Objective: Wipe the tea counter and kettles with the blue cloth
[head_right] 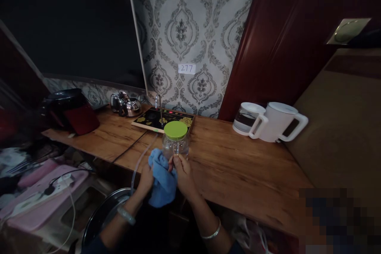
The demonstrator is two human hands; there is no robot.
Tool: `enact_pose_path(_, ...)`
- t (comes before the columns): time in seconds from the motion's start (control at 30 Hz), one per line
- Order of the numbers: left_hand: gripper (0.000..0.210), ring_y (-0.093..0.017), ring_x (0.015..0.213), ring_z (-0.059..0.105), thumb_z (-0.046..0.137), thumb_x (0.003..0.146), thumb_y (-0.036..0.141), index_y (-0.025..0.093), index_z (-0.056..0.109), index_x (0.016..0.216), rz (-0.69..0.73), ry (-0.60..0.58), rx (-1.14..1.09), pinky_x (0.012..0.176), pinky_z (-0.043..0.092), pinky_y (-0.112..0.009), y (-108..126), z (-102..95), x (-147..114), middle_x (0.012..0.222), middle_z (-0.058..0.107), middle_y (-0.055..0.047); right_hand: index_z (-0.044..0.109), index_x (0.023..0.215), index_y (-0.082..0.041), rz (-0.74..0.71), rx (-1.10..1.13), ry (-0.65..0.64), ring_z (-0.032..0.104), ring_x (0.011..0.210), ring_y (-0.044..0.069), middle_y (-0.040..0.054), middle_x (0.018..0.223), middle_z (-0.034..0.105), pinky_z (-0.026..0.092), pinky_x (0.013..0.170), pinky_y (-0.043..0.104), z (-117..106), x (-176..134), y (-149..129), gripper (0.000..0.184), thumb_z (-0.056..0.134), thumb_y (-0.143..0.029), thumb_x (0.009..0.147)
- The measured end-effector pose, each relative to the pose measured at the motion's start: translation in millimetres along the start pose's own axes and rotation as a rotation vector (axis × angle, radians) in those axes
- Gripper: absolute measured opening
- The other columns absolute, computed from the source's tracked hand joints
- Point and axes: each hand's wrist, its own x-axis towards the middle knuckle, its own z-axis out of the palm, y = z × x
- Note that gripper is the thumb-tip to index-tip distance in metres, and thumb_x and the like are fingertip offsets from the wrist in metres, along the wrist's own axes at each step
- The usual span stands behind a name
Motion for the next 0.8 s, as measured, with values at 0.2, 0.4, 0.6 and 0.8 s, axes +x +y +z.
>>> enact_pose_path(0.2, 0.031, -0.024, 0.091, 0.065, 0.058, 0.081, 0.046, 0.018, 0.071, 0.088, 0.019, -0.418, 0.162, 0.089, 0.049, -0.035, 23, 12.4, -37, 0.092, 0.072, -0.008, 0.061, 0.076, -0.021, -0.056, -0.091, 0.049, 0.057, 0.064, 0.014, -0.0013, 0.065, 0.059, 0.045, 0.064, 0.025, 5, -1, -9, 0.043, 0.047, -0.058, 0.092)
enact_pose_path(0.4, 0.044, -0.024, 0.093, 0.064, 0.057, 0.083, 0.056, 0.016, 0.072, 0.094, -0.09, -0.556, -0.105, 0.092, 0.05, -0.037, 49, 29.9, -65, 0.094, 0.072, -0.007, 0.064, 0.118, -0.024, -0.086, -0.332, 0.144, 0.059, 0.118, 0.026, 0.0081, 0.124, 0.066, 0.045, 0.101, 0.041, -33, -37, -23, 0.042, 0.063, -0.049, 0.085)
enact_pose_path(0.6, 0.038, -0.024, 0.09, 0.063, 0.063, 0.08, 0.053, 0.018, 0.072, 0.092, -0.08, -0.457, -0.183, 0.086, 0.052, -0.035, 78, 49.0, -71, 0.092, 0.071, -0.006, 0.049, 0.14, -0.027, 0.052, -0.27, 0.04, 0.053, 0.129, 0.032, 0.0109, 0.143, 0.055, 0.045, 0.105, 0.05, -68, -95, -16, 0.085, 0.084, -0.039, 0.063)
enact_pose_path(0.8, 0.031, -0.02, 0.075, 0.062, 0.065, 0.081, 0.045, 0.017, 0.073, 0.089, 0.042, -0.562, -0.121, 0.07, 0.051, -0.029, 108, 43.9, -69, 0.079, 0.07, -0.005, 0.066, 0.111, -0.022, 0.224, -0.097, 0.439, 0.07, 0.098, 0.032, 0.0101, 0.107, 0.075, 0.056, 0.088, 0.047, -88, -98, -18, 0.064, 0.086, -0.044, 0.055)
